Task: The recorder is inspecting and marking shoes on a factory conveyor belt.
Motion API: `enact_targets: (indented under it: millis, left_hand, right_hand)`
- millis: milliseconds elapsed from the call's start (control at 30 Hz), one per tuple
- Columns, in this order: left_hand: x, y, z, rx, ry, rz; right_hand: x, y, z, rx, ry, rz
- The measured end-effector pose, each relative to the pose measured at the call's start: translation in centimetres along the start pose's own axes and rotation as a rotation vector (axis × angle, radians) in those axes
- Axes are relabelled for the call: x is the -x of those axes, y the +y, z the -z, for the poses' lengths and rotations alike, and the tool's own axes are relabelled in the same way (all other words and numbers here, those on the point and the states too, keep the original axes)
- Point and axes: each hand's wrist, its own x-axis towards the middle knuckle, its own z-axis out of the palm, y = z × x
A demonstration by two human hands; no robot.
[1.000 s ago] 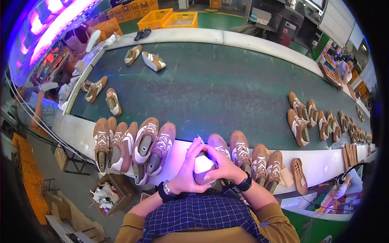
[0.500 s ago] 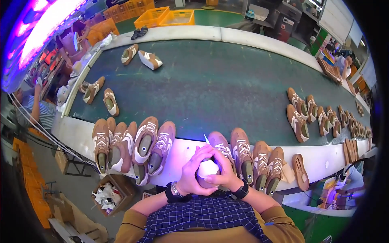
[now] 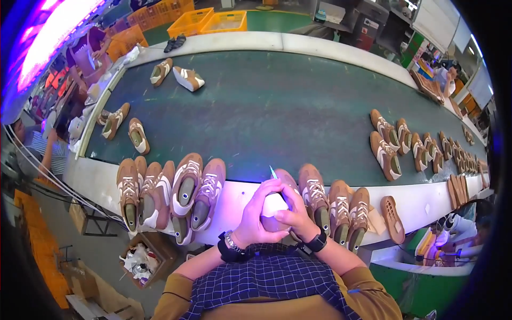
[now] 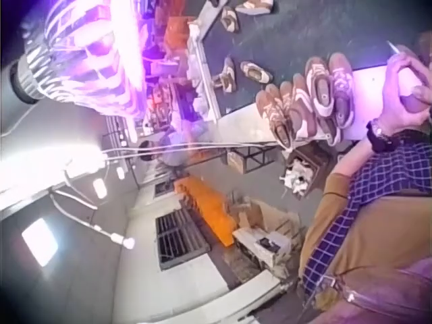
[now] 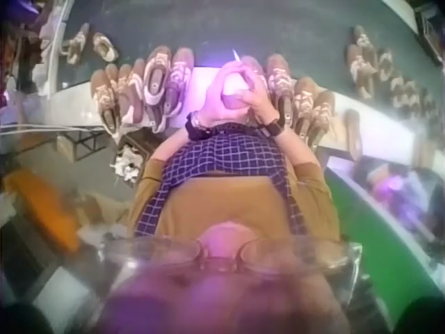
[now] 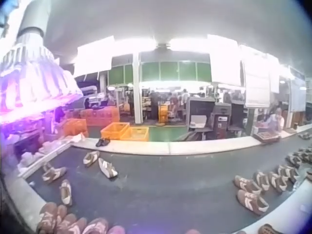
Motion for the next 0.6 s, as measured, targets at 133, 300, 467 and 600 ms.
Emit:
enact_targets:
  millis: [133, 300, 467, 600]
  left_hand:
    - [-0.3, -0.3, 0.2, 0.019, -0.086, 0.056]
    - [-0.2, -1.6, 0.3, -0.130, -0.140, -0.010]
    - [-0.1, -1.9, -0.9, -0.130, -0.067, -0.020]
    - [-0.2, -1.5, -1.4, -0.083, -0.045, -0.029]
  right_hand:
    - [-0.2, -0.4, 1.5, 0.010, -0.103, 0.037]
    - [0.0, -2.5, 1.7, 0.536, -0.209, 0.232]
    - [0.2, -2.6, 1.5, 0.649, -0.147, 0.219]
    - [1.0, -1.8, 1.1, 0.602, -0.082, 0.263]
